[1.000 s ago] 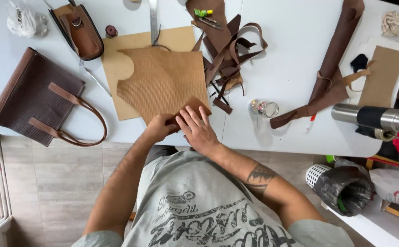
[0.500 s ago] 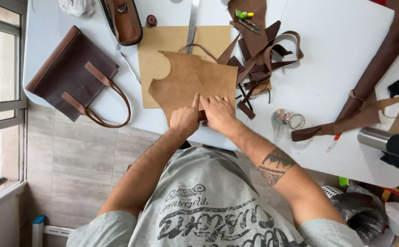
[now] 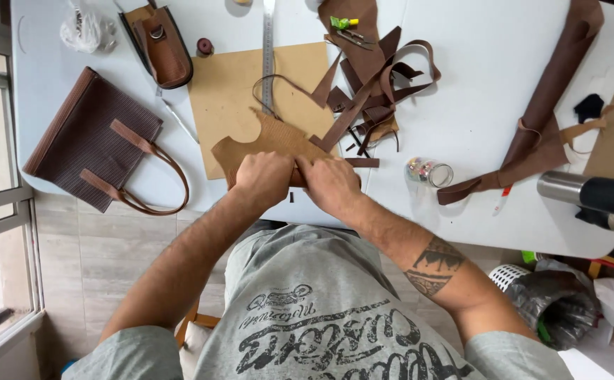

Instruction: Sorting and organizing various leather scraps and small leather goods components on a workshop table.

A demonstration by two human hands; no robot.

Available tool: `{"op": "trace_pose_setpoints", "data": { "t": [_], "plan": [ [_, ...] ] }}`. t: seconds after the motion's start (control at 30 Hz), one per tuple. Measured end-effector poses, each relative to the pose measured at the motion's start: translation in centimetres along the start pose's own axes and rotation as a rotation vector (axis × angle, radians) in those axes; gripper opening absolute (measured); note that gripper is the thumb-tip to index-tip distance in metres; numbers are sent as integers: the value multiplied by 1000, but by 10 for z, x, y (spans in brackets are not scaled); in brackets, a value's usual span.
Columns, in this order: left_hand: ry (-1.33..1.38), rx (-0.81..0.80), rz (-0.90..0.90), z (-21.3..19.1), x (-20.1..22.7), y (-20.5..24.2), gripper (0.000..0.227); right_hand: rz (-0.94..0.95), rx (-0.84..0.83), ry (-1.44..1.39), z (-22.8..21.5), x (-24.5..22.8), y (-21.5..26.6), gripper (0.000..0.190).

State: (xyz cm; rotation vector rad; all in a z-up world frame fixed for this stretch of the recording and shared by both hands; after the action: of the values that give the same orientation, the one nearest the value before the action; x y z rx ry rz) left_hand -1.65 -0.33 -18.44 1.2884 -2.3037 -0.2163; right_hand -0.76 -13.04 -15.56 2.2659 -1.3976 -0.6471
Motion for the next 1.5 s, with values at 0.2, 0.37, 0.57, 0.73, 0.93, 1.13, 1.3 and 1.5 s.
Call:
{"op": "trace_pose_setpoints", "data": {
  "t": [0.2,0.37,0.57,0.73,0.93,1.13,1.3,1.5],
  "plan": [
    [-432,451,308,-46,38,11,94,-59,-371,-885,-17,27,5,67],
    [-466,595,359,-94,44,16,53,129,-144,-733,-58,3,31,53],
    [524,778,7,-104,59,22,86,305,103,-1920,-55,30,25,52],
    [632,461,-63,-85,67,18,102,204,38,-2278,-28,26,11,49],
    [-528,855,47,-85,75,28,41,329,281,-2211,-32,41,26,66],
    [111,323,-31,-94,65,23,102,232,253,-2426,-8,73,30,55],
    [-469,682,50,-89,71,12,51,214,356,-2420,-17,72,42,72],
    [283,169,-95,-83,77,12,100,258,336,-2441,37,110,17,56]
  ]
}}
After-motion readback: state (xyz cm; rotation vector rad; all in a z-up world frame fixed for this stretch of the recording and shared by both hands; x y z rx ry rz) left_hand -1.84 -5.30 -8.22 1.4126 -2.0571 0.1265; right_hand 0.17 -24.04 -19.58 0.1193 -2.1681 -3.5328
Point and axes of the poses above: each hand's wrist, its own y-axis away from the middle knuckle, its own z-axis out of the palm, x = y × z, the point moved 5 cm from there along -y, towards the middle knuckle, and after that the axes turned 11 degrees about z, right-handed, at the moved point
